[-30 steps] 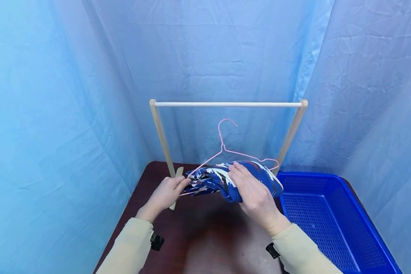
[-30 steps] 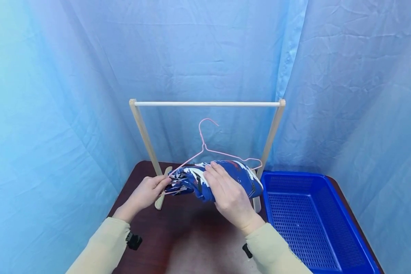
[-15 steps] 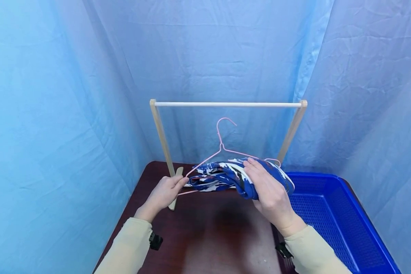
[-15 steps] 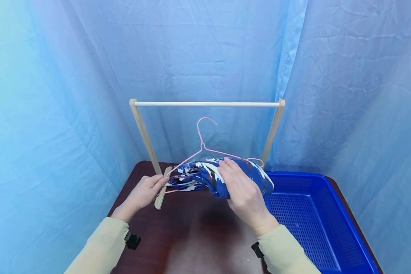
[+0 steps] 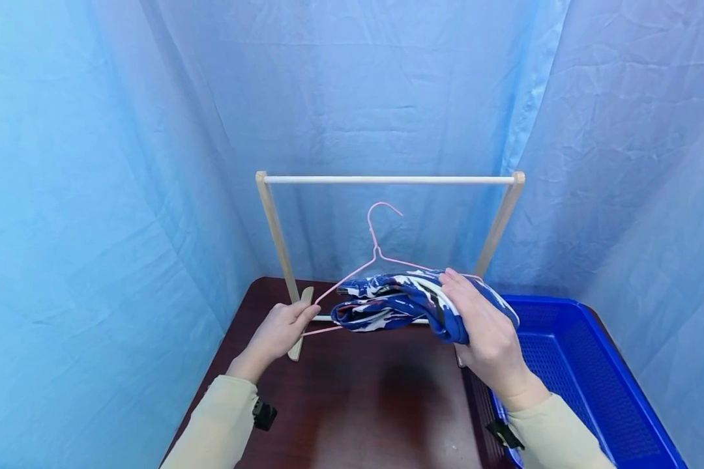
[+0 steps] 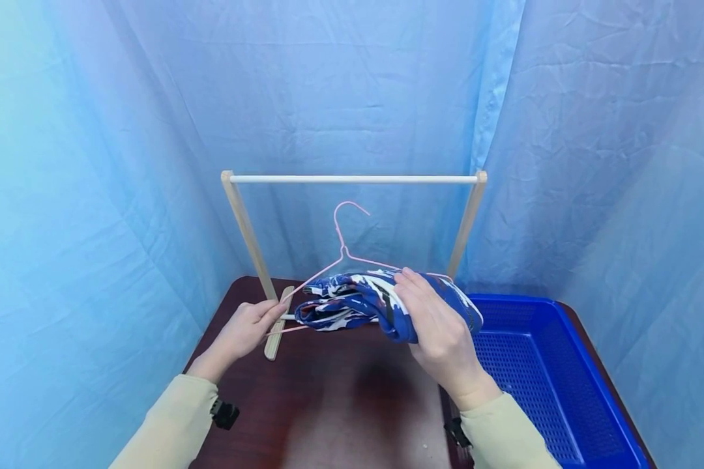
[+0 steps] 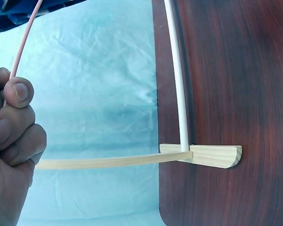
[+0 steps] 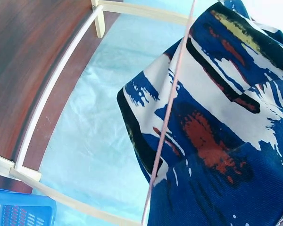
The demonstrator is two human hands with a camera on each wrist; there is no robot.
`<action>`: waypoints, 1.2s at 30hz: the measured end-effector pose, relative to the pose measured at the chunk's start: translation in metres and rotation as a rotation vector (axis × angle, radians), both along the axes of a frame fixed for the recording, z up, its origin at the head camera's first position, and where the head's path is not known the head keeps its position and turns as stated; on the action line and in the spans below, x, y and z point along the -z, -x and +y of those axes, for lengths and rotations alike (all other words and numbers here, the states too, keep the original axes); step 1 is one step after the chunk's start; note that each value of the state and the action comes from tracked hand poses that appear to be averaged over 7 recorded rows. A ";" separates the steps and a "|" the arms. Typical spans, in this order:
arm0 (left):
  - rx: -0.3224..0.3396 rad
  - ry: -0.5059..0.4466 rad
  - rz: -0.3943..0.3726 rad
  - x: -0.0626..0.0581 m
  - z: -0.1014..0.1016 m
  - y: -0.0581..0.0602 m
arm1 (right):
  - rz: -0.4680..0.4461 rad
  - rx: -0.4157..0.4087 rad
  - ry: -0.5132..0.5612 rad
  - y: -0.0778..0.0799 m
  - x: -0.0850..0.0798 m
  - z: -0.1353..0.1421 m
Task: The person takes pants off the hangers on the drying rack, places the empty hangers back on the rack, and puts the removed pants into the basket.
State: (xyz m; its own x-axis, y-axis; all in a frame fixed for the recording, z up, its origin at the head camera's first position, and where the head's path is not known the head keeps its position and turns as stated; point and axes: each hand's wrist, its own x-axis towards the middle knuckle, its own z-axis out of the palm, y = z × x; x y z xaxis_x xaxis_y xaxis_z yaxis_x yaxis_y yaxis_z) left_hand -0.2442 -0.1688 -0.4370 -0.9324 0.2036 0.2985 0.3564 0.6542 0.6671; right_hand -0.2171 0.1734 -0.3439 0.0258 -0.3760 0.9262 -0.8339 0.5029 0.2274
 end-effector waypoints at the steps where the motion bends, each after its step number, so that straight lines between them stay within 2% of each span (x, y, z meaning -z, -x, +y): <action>1: 0.000 0.005 0.002 0.001 -0.001 0.000 | 0.006 0.000 0.020 0.000 -0.001 0.001; 11: 0.004 0.027 0.040 0.004 -0.004 -0.004 | -0.023 0.034 0.145 -0.006 -0.013 0.017; 17: -0.007 0.057 0.083 0.006 -0.007 -0.005 | -0.013 0.048 0.162 -0.007 -0.018 0.026; 26: -0.014 0.073 0.117 0.013 -0.013 -0.008 | -0.071 0.098 0.166 -0.011 -0.024 0.043; 30: -0.029 0.081 0.089 0.015 -0.016 -0.010 | -0.174 0.127 0.123 -0.012 -0.028 0.057; 36: -0.043 0.051 0.042 0.020 -0.027 -0.013 | -0.294 0.134 -0.054 -0.001 -0.032 0.086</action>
State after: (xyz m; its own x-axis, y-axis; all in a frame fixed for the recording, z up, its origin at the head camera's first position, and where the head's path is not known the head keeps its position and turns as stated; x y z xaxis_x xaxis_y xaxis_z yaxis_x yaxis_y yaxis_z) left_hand -0.2308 -0.1963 -0.4567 -0.9277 0.1792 0.3275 0.3538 0.7025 0.6175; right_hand -0.2158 0.2594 -0.3124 -0.2927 -0.4072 0.8652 -0.7949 0.6065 0.0165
